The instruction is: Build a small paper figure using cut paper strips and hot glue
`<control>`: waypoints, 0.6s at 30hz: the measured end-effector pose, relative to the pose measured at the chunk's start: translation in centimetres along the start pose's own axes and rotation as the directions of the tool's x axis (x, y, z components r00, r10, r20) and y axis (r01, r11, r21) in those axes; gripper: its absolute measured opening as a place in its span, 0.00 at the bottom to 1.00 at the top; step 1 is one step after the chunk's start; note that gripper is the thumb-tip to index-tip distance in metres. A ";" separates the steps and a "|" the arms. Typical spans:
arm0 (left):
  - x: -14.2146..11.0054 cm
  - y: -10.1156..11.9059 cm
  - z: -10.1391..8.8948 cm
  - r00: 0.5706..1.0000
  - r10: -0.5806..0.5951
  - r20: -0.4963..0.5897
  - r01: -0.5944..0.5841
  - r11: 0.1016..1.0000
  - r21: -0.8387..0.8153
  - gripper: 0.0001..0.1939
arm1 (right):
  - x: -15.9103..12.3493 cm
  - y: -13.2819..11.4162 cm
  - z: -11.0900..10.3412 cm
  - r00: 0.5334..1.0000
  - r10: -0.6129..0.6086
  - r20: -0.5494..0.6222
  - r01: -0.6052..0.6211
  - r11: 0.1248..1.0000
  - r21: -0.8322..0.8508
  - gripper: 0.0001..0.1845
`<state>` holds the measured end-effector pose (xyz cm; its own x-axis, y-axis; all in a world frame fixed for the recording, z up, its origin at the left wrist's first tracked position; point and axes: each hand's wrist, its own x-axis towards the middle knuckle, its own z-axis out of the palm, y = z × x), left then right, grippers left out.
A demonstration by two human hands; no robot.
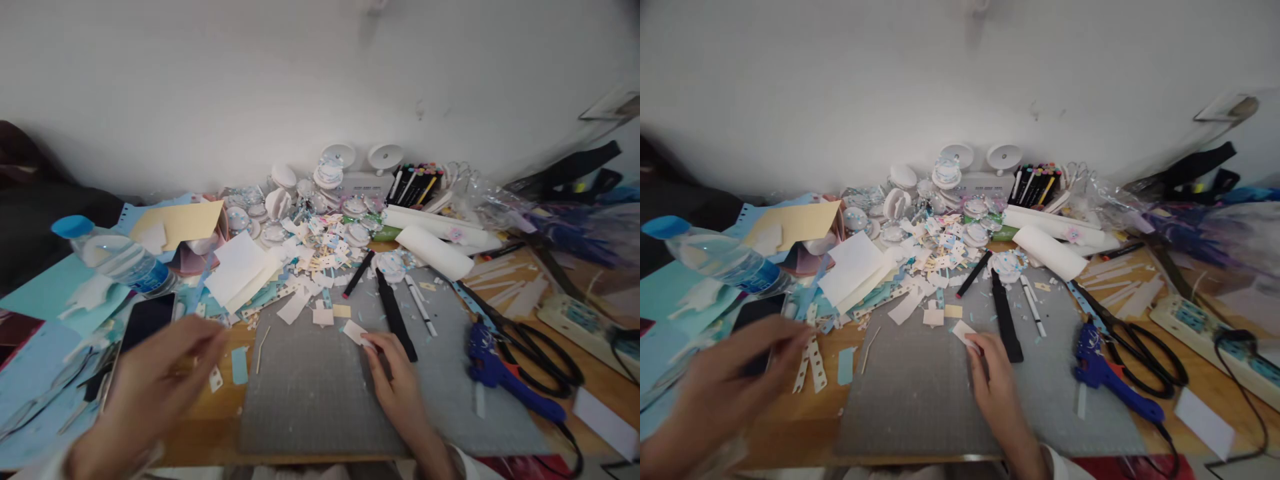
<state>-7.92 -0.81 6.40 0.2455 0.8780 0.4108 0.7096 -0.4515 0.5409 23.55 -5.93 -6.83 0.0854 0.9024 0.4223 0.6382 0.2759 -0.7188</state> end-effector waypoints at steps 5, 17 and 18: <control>2.6 1.3 11.9 0.899 0.192 0.394 -0.184 0.981 -0.059 0.14 | -0.2 -0.1 0.5 1.000 -0.012 -0.004 0.012 1.000 0.017 0.09; 4.3 0.6 13.8 0.912 0.034 0.409 0.077 0.965 -0.252 0.15 | -0.4 -0.1 0.3 0.995 0.045 -0.084 -0.043 0.999 0.025 0.07; 4.1 0.6 13.4 0.908 0.008 0.420 0.123 0.951 -0.283 0.15 | -0.5 -0.2 0.3 0.995 0.055 -0.087 -0.053 0.998 0.026 0.07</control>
<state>2.40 4.68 -1.42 0.5056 0.8600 0.0690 0.5183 -0.3667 0.7726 23.18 -6.34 -7.10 0.1862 0.8840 0.4287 0.6128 0.2366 -0.7540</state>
